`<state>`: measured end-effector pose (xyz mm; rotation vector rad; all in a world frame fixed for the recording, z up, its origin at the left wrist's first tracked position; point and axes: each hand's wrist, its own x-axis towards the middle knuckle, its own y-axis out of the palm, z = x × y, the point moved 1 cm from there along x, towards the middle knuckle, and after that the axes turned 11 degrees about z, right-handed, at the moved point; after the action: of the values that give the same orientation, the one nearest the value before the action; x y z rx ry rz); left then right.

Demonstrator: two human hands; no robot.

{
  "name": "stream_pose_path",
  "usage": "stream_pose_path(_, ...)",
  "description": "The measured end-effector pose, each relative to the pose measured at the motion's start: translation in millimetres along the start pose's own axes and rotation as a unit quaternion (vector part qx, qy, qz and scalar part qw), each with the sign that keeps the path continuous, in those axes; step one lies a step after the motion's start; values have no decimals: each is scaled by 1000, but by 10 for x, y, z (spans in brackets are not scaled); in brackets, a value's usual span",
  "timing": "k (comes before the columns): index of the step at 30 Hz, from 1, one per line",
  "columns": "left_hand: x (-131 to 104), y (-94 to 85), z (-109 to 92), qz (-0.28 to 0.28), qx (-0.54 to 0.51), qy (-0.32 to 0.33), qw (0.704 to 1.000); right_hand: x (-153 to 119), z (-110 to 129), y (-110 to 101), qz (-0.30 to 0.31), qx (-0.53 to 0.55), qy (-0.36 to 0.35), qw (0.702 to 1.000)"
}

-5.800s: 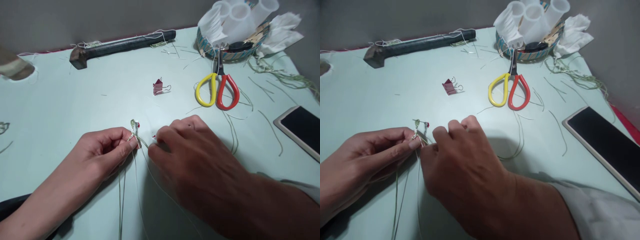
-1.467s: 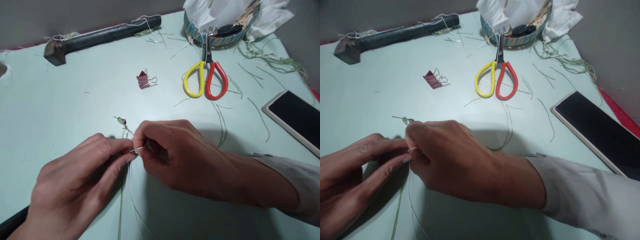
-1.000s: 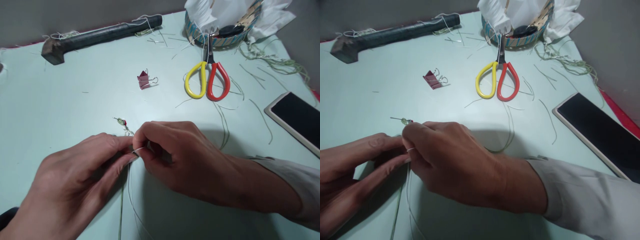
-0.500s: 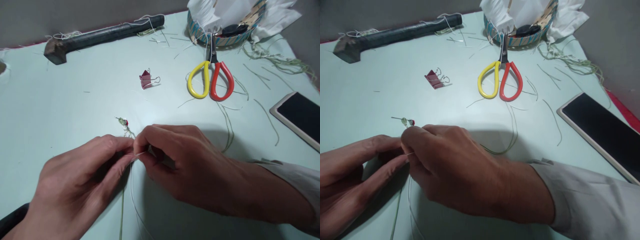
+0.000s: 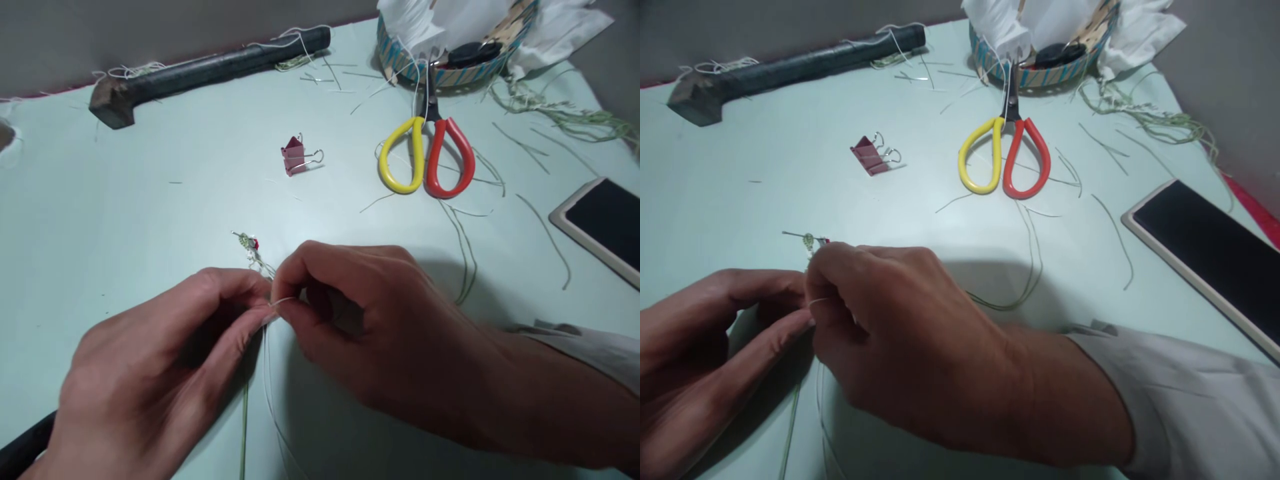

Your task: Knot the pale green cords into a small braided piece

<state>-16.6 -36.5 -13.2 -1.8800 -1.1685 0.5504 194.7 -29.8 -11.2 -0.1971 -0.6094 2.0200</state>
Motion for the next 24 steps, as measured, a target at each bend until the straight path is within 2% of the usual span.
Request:
stream_pose_path(4, -17, -14, -18, 35, -5, 45, 998, 7, 2, 11, 11, 4, 0, 1000)
stream_pose_path(10, -20, 10, -29, 59, -24, 54, 997, -18, -2, -10, 21, -61, -29, 997)
stream_pose_path(14, -56, 29, -40, 54, -27, 39, 997, -43, 0, -16, 27, -111, -35, 993)
stream_pose_path(19, -106, 12, -31, 59, -36, 4, 998, -47, -10, -5, 26, -106, -37, 993)
stream_pose_path(21, -114, -4, -23, 80, -39, 6, 996, -55, -16, -7, 25, -107, -33, 993)
stream_pose_path(24, -117, -21, -10, 82, -30, 21, 996, -71, -21, -11, 15, -119, -27, 992)
